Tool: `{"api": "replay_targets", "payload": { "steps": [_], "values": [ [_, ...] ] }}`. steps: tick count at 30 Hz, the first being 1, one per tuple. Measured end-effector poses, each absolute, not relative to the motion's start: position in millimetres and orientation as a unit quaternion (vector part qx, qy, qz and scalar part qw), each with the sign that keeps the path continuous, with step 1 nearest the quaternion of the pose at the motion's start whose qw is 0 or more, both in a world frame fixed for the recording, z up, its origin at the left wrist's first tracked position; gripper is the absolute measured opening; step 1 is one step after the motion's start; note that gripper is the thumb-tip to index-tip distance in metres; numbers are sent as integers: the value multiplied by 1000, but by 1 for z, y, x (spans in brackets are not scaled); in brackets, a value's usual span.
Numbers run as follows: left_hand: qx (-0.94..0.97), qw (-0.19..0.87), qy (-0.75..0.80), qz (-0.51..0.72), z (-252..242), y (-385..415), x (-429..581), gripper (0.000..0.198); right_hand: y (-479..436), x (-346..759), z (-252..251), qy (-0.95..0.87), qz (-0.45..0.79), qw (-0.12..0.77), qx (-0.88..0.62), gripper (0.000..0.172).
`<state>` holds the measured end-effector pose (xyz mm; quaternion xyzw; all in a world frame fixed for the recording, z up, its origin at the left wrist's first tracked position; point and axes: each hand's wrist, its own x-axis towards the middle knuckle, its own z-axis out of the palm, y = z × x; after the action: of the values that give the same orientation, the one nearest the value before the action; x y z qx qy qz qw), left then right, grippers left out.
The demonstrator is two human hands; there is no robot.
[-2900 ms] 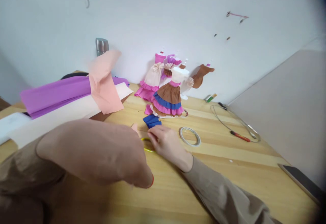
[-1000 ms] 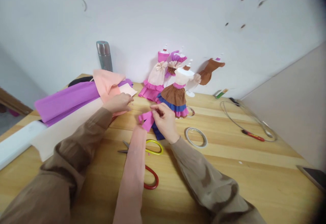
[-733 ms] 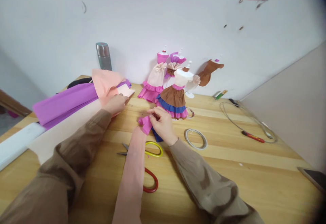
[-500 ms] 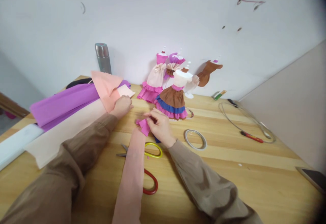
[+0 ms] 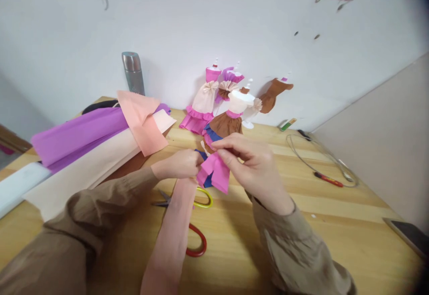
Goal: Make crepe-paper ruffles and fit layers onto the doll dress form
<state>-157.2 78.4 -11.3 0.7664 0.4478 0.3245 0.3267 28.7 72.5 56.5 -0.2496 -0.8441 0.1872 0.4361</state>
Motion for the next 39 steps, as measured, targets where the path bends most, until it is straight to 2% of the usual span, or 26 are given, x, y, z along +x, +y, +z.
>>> {"api": "replay_targets", "payload": {
  "steps": [4,7,9,13,20,26,30,34,37,38,39],
  "values": [
    [724,457,383,346,14,72,-150,47,83,37,54,-810,259,424,-313,13],
    [641,603,313,359,19,66,-146,38,92,36,47,-772,348,419,-328,11],
    [611,637,323,342,19,63,-146,32,96,38,47,-739,417,410,-335,12],
    [586,638,379,326,21,63,-152,30,96,50,52,-684,533,348,-357,23],
    [588,612,381,367,26,70,-163,32,101,71,45,-683,601,230,-346,37],
    [605,601,356,381,35,73,-182,42,102,90,44,-684,607,180,-364,32],
    [623,559,399,375,40,75,-189,36,98,93,41,-670,611,215,-363,37],
    [645,530,413,365,44,67,-178,34,89,69,27,-696,562,306,-326,47],
    [647,568,395,320,48,56,-166,28,81,49,15,-740,493,363,-279,65],
    [646,582,388,306,49,54,-164,25,79,45,13,-748,482,365,-273,63],
    [648,591,381,293,50,53,-163,24,78,43,13,-754,479,357,-273,54]
  ]
}}
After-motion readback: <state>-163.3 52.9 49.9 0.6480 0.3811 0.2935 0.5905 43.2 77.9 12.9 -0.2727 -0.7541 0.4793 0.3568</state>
